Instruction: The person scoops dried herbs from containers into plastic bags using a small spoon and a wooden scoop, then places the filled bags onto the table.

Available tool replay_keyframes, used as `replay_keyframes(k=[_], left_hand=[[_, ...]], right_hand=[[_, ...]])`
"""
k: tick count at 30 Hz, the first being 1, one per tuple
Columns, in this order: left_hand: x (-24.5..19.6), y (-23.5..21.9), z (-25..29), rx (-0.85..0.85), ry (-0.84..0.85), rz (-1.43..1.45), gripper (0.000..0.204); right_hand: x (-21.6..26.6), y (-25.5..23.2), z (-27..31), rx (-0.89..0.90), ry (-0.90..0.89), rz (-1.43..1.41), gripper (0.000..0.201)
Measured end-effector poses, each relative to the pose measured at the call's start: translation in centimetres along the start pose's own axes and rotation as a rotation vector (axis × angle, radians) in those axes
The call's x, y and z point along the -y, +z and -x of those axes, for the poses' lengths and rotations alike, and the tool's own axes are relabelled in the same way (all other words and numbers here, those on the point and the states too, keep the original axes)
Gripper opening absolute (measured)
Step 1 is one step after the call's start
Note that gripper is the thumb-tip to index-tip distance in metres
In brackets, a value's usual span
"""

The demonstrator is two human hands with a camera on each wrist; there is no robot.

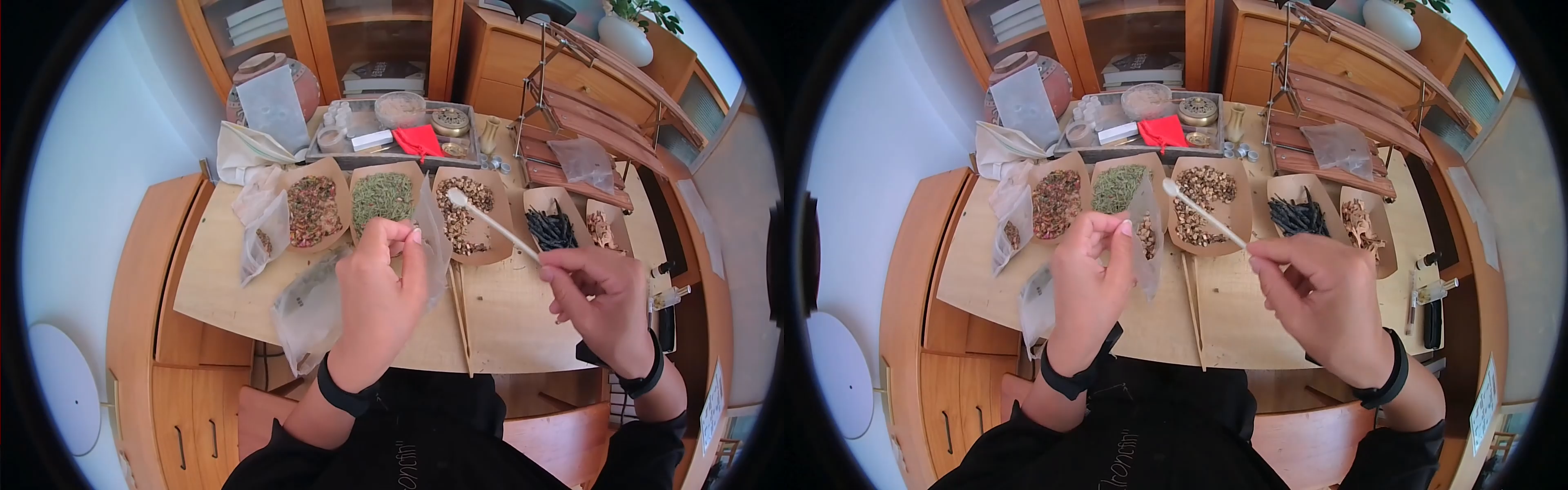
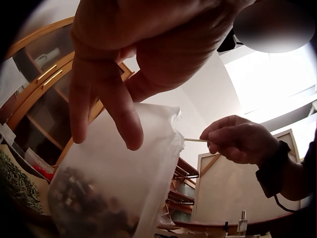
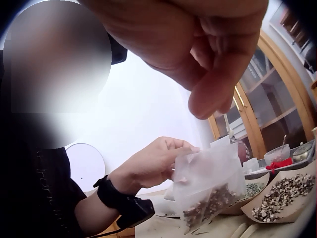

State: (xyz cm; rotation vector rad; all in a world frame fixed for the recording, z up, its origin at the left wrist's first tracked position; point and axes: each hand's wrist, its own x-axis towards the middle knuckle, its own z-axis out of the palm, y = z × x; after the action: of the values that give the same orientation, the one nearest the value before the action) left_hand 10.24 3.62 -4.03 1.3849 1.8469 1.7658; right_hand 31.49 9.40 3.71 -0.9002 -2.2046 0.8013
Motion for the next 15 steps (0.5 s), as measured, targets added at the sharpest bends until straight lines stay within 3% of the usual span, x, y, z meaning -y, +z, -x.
replay_keyframes(k=[1,3,6,10,15], left_hand=[[0.0,-0.1,0.1,-0.017,0.010,0.017,0.012],[-0.1,-0.4,0.3,-0.030,0.021,0.033,0.011],[-0.4,-1.1,0.9,-0.023,0.013,0.040,0.011],[-1.1,-2.3,2.2,0.021,-0.080,0.099,0.009],[-2.0,-2.8,3.6,0.069,-0.140,0.082,0.008]], right_hand=[[-0.2,0.1,-0.2,0.000,0.001,-0.001,0.010],[-1.1,0.3,-1.0,-0.064,0.209,-0.179,0.011],[-5.0,1.6,-2.3,-0.056,0.357,-0.305,0.013],[-9.2,3.7,-2.4,-0.055,0.433,-0.400,0.015],[-10.1,4.8,-2.2,-0.050,0.460,-0.422,0.018]])
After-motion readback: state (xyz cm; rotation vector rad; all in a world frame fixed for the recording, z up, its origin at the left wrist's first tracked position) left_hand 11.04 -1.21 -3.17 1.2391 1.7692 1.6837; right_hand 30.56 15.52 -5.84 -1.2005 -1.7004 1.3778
